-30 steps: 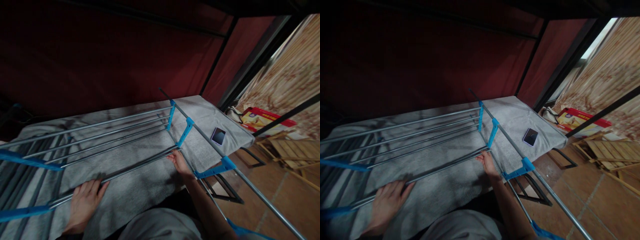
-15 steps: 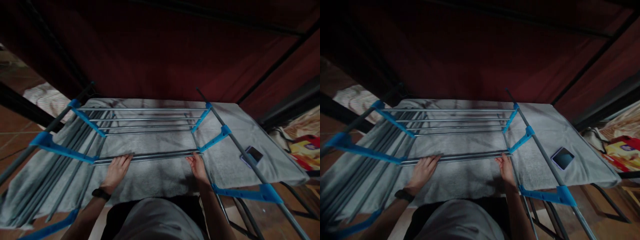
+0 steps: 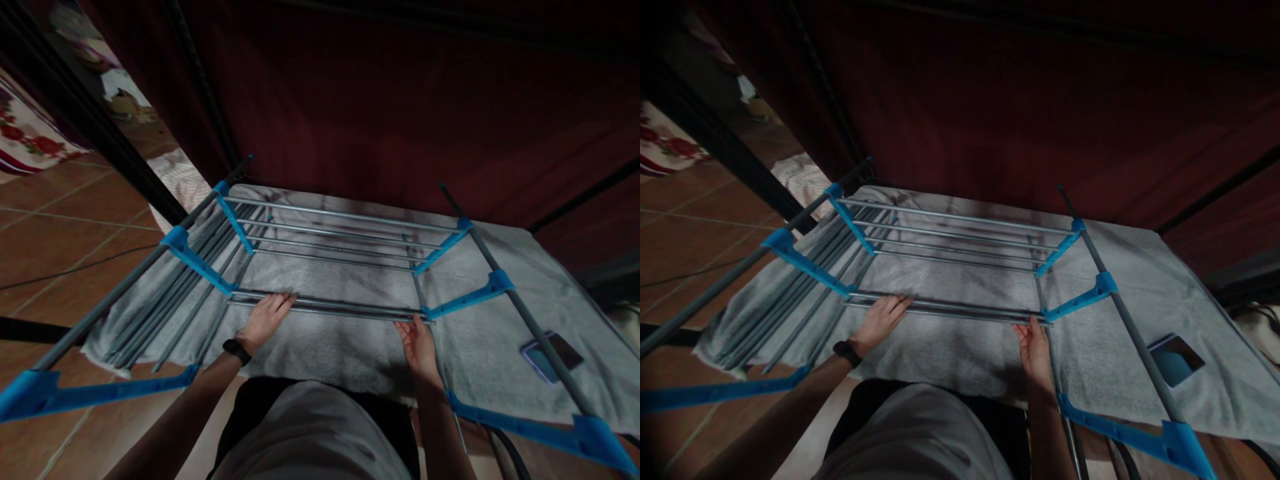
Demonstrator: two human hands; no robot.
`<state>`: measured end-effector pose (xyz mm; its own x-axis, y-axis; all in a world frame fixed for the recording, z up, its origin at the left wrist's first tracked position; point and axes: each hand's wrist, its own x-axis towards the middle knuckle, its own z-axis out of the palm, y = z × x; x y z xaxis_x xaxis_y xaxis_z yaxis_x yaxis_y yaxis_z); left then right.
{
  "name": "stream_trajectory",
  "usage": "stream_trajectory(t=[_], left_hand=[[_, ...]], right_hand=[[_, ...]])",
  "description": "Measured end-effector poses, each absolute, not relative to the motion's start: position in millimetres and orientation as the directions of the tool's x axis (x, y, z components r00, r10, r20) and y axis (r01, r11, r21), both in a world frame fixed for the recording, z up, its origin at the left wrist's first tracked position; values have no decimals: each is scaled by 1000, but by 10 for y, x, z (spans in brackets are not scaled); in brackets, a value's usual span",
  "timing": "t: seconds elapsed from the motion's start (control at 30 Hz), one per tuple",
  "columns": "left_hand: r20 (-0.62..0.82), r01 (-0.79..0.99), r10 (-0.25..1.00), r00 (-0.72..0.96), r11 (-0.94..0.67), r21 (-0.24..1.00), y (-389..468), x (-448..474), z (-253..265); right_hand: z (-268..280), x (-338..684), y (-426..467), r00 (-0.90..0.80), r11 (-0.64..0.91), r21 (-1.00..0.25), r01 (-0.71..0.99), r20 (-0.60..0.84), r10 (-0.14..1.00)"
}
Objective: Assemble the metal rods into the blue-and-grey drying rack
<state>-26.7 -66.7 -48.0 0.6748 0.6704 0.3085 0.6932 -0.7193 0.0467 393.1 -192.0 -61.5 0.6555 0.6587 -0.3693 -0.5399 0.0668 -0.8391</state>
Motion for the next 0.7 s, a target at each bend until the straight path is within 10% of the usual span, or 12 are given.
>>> stream_trajectory(t=[0.7], left_hand=[[453,709,626,635,-705,-21,-617,-300,-490]], right_hand=[[-538,3796,-1913,680,123,-846,-518,-320,660]])
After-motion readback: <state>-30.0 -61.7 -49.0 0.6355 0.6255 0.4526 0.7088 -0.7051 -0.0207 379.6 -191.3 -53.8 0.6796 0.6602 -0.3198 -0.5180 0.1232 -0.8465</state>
